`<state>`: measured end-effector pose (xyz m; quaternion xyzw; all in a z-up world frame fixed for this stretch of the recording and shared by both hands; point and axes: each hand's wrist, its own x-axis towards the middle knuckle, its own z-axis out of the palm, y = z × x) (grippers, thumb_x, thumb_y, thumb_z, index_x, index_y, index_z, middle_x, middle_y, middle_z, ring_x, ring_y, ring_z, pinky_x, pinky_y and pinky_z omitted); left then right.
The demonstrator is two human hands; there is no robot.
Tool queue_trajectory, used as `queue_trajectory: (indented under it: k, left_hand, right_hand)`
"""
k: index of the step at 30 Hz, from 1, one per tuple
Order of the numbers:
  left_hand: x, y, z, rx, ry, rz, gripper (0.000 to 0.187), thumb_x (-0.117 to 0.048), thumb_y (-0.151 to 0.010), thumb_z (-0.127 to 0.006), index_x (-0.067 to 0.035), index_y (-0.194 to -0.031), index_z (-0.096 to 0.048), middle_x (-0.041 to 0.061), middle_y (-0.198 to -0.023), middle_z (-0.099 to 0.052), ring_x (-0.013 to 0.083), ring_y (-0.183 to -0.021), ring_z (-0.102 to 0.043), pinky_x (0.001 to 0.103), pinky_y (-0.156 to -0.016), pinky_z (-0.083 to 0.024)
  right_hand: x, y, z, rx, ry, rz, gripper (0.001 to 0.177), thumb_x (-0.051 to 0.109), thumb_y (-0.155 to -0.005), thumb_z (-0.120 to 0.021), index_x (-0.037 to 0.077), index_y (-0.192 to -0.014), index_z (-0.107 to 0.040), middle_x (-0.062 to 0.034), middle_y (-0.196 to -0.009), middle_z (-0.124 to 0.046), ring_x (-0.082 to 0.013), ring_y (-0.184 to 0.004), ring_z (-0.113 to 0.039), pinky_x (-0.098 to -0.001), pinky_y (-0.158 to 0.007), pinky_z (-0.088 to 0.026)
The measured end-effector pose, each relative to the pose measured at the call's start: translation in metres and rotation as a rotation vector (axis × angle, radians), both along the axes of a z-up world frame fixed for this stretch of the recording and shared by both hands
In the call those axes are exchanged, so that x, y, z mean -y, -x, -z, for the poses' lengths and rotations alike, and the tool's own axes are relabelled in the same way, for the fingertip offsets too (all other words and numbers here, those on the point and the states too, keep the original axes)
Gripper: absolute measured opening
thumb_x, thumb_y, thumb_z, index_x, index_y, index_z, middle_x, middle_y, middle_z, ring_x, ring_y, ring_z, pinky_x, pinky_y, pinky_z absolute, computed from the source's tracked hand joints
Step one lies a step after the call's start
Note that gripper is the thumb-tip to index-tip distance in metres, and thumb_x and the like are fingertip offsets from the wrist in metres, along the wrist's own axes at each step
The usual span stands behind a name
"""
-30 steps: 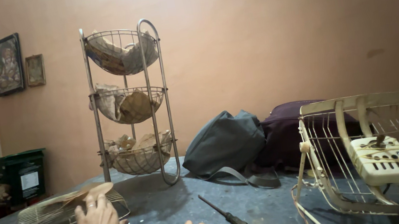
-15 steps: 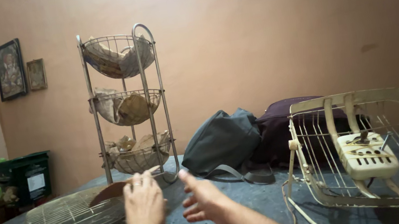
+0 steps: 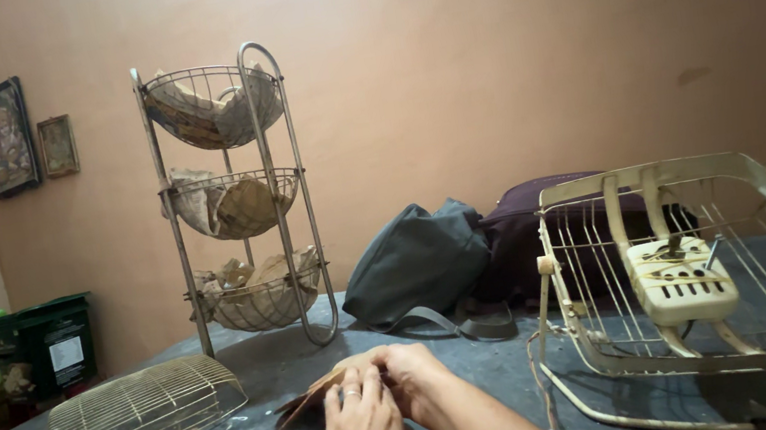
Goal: The person reassembles a small electric fan by attaching the fan blades to the motor hub, then placing and securing the front wire grille over the blades using pliers to bend the retaining tabs.
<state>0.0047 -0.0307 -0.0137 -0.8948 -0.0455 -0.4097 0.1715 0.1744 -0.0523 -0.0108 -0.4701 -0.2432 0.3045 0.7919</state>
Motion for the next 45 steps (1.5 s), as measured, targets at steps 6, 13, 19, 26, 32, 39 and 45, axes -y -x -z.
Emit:
queue_trajectory:
  k: [6, 13, 19, 26, 32, 39, 45]
  left_hand:
    - [0.030, 0.021, -0.033, -0.384, 0.177, 0.020, 0.033, -0.019, -0.084, -0.064, -0.006, -0.113, -0.073, 0.014, -0.152, -0.048, 0.0395, -0.149, -0.034, 0.057, -0.121, -0.024]
    - [0.017, 0.022, -0.078, 0.428, 0.439, 0.234, 0.040, -0.032, -0.074, -0.072, -0.008, -0.106, -0.074, 0.012, -0.114, -0.071, 0.0326, -0.117, -0.063, 0.047, -0.096, -0.048]
    - [0.021, 0.012, -0.103, 0.139, 1.154, 0.300, 0.077, -0.063, -0.075, -0.082, -0.001, -0.118, -0.069, 0.017, -0.104, -0.073, 0.0280, -0.093, -0.069, 0.041, -0.077, -0.053]
    - [0.126, 0.003, -0.111, -0.564, 1.540, 0.732, 0.049, -0.046, -0.085, -0.072, -0.008, -0.114, -0.081, 0.004, -0.092, -0.077, 0.0128, -0.073, -0.066, 0.029, -0.064, -0.051]
    - [0.237, -0.026, -0.120, -0.670, 1.607, 1.017, 0.032, -0.021, -0.088, -0.068, -0.004, -0.113, -0.077, 0.008, -0.102, -0.081, 0.0162, -0.080, -0.074, 0.033, -0.073, -0.060]
    - [0.349, -0.047, -0.114, -0.809, 1.532, 1.128, 0.032, -0.017, -0.079, -0.069, -0.005, -0.108, -0.077, 0.010, -0.108, -0.076, 0.0189, -0.095, -0.072, 0.035, -0.087, -0.057]
    - [0.418, -0.079, -0.100, -0.961, 1.338, 1.004, 0.042, -0.041, -0.082, -0.067, -0.009, -0.107, -0.080, 0.004, -0.113, -0.080, 0.0126, -0.102, -0.069, 0.032, -0.092, -0.044]
  right_hand:
    - [0.045, 0.026, -0.010, 0.089, 0.296, 0.242, 0.032, 0.009, -0.091, -0.049, 0.000, -0.108, -0.074, -0.0120, -0.084, -0.077, -0.0278, -0.079, -0.074, -0.0426, -0.069, -0.057]
    - [0.157, 0.061, -0.070, 0.217, 0.316, 0.293, 0.033, 0.013, -0.097, -0.052, 0.012, -0.128, -0.064, -0.0113, -0.106, -0.073, -0.0285, -0.088, -0.076, -0.0469, -0.080, -0.062]
    - [0.269, 0.059, -0.101, 0.317, 0.304, 0.321, 0.033, 0.016, -0.097, -0.054, 0.011, -0.127, -0.067, -0.0116, -0.108, -0.071, -0.0242, -0.089, -0.071, -0.0485, -0.081, -0.061]
    - [0.411, 0.059, -0.129, 0.326, 0.331, 0.423, 0.030, 0.016, -0.099, -0.055, 0.007, -0.125, -0.066, -0.0085, -0.107, -0.068, -0.0218, -0.095, -0.070, -0.0461, -0.083, -0.061]
    - [0.518, 0.073, -0.145, 0.395, 0.525, 0.578, 0.034, 0.020, -0.099, -0.053, 0.010, -0.128, -0.067, -0.0078, -0.108, -0.072, -0.0194, -0.092, -0.069, -0.0419, -0.081, -0.061]
    - [0.615, 0.063, -0.140, 0.363, 0.441, 0.711, 0.036, 0.017, -0.100, -0.057, 0.006, -0.133, -0.067, -0.0047, -0.103, -0.059, -0.0163, -0.084, -0.057, -0.0436, -0.083, -0.063]
    - [0.682, 0.052, -0.120, 0.365, 0.561, 0.843, 0.035, 0.019, -0.101, -0.054, 0.005, -0.132, -0.063, -0.0112, -0.117, -0.071, -0.0235, -0.093, -0.068, -0.0433, -0.083, -0.063]
